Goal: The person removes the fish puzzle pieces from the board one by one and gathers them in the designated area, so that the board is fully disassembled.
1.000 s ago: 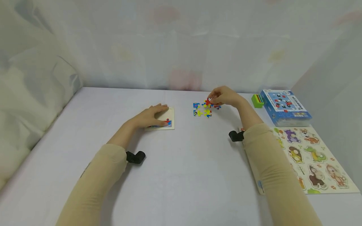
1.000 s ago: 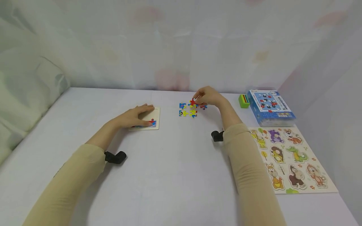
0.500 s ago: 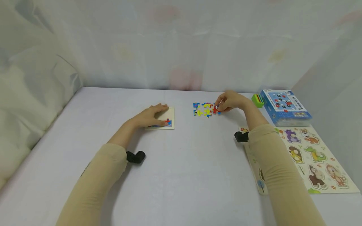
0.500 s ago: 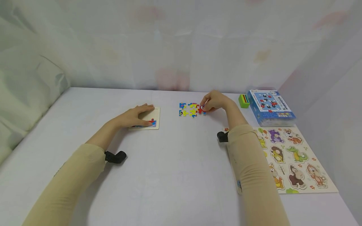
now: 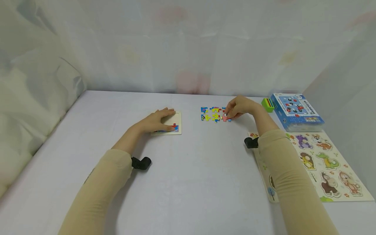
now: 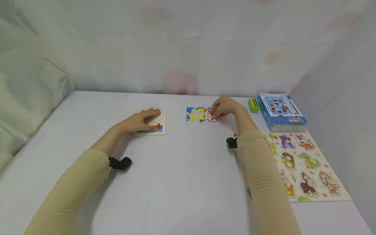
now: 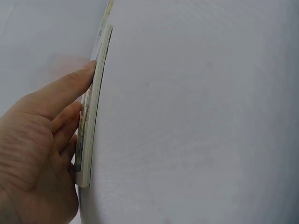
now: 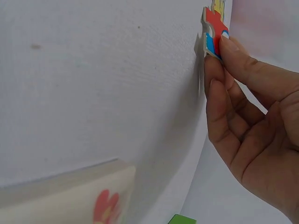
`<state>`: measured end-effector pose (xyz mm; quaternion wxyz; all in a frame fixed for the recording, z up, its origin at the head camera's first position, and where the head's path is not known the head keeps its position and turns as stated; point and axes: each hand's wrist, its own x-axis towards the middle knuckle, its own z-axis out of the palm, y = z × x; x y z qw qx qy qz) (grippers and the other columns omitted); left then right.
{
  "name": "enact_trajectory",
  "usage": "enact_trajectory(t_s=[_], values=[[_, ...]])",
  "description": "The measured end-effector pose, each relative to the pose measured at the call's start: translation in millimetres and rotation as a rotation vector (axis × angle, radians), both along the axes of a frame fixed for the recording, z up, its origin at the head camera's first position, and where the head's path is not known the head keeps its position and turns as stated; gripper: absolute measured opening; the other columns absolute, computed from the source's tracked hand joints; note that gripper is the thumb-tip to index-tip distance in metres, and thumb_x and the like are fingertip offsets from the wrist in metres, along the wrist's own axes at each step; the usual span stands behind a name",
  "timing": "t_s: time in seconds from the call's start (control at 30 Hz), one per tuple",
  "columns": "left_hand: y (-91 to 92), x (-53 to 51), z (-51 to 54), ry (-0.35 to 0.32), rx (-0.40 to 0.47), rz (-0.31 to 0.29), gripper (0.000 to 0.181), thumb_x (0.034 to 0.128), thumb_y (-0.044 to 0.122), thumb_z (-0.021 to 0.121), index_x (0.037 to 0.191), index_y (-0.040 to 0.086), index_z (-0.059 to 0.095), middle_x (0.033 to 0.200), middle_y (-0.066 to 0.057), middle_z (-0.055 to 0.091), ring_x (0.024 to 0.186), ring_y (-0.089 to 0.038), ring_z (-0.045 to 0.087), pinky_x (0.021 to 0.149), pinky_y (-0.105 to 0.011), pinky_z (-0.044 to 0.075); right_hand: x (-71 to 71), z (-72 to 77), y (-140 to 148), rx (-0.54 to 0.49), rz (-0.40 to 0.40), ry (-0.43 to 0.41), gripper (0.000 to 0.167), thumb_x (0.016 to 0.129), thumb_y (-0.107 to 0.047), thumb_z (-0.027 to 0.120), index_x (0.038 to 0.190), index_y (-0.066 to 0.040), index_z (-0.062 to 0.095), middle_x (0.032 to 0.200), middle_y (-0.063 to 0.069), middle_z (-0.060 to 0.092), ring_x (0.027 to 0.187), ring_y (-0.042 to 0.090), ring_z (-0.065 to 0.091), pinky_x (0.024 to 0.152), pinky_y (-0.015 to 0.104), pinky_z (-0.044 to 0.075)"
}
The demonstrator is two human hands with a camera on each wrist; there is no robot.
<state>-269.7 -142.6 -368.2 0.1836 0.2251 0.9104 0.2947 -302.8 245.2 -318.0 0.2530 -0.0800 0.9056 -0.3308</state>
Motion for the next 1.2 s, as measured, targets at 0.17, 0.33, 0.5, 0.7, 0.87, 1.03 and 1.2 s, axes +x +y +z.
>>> enact_trajectory(t_s=[0.17, 0.33, 0.5, 0.7, 0.87, 1.03, 1.2], values=[[0.2, -0.6, -0.4, -0.002, 0.000, 0.002, 0.084, 0.0859, 0.046, 0.072, 0.156, 0.024, 0.031, 0.167, 0.006, 0.021, 0.159, -0.026, 0.002, 0.128, -0.056, 0.002, -0.7, -0.6, -0.1, 0.021, -0.001, 0.014, 0.027, 0.082, -0.009, 0.075, 0.107, 0.001, 0.072, 0.082, -0.002, 0.070, 0.074, 0.011, 0.064, 0.075, 0.028, 0.056], [1.1, -0.3, -0.5, -0.003, 0.002, 0.001, 0.084, 0.0860, 0.046, 0.072, 0.156, 0.025, 0.031, 0.167, 0.007, 0.020, 0.159, -0.025, 0.002, 0.128, -0.055, 0.002, -1.7, -2.1, 0.0, 0.062, 0.005, 0.037, 0.026, 0.082, -0.011, 0.076, 0.106, -0.001, 0.072, 0.086, -0.001, 0.070, 0.073, 0.011, 0.062, 0.072, 0.027, 0.055], [2.1, 0.2, 0.6, -0.007, 0.010, 0.002, 0.084, 0.0860, 0.045, 0.072, 0.156, 0.024, 0.031, 0.167, 0.007, 0.020, 0.159, -0.025, 0.002, 0.128, -0.056, 0.003, -1.0, -2.0, -0.7, 0.081, 0.003, 0.051, 0.022, 0.083, -0.011, 0.076, 0.103, -0.003, 0.073, 0.087, 0.000, 0.068, 0.072, 0.012, 0.062, 0.071, 0.025, 0.055], [3.0, -0.1, 0.8, -0.009, 0.007, -0.004, 0.084, 0.0862, 0.045, 0.072, 0.156, 0.023, 0.031, 0.167, 0.007, 0.020, 0.159, -0.026, 0.002, 0.128, -0.056, 0.003, 0.2, -2.0, -0.2, 0.090, 0.005, 0.054, 0.022, 0.082, -0.013, 0.077, 0.102, -0.004, 0.073, 0.086, 0.000, 0.068, 0.072, 0.012, 0.063, 0.071, 0.026, 0.054], [2.7, -0.5, 0.9, -0.010, 0.005, -0.006, 0.085, 0.0861, 0.045, 0.072, 0.156, 0.023, 0.030, 0.167, 0.005, 0.020, 0.159, -0.026, 0.001, 0.128, -0.057, 0.002, 0.1, -2.0, -0.6, 0.103, 0.008, 0.062, 0.021, 0.083, -0.014, 0.077, 0.101, -0.004, 0.073, 0.090, 0.002, 0.066, 0.073, 0.013, 0.064, 0.071, 0.025, 0.054], [1.7, -0.8, 1.1, -0.007, -0.007, -0.007, 0.085, 0.0862, 0.046, 0.072, 0.156, 0.023, 0.030, 0.168, 0.004, 0.019, 0.159, -0.027, 0.001, 0.128, -0.057, 0.002, 0.9, -0.9, -2.7, 0.133, 0.009, 0.074, 0.019, 0.084, -0.015, 0.076, 0.100, -0.005, 0.072, 0.091, 0.004, 0.062, 0.075, 0.014, 0.062, 0.071, 0.024, 0.054], [0.0, -1.1, 1.7, -0.010, -0.021, -0.011, 0.085, 0.0867, 0.046, 0.071, 0.157, 0.022, 0.029, 0.168, 0.003, 0.018, 0.158, -0.029, 0.000, 0.127, -0.059, 0.001, 2.3, 0.7, -7.8, 0.157, 0.001, 0.111, 0.018, 0.085, -0.018, 0.076, 0.096, -0.005, 0.068, 0.086, 0.003, 0.063, 0.076, 0.016, 0.060, 0.071, 0.025, 0.053]])
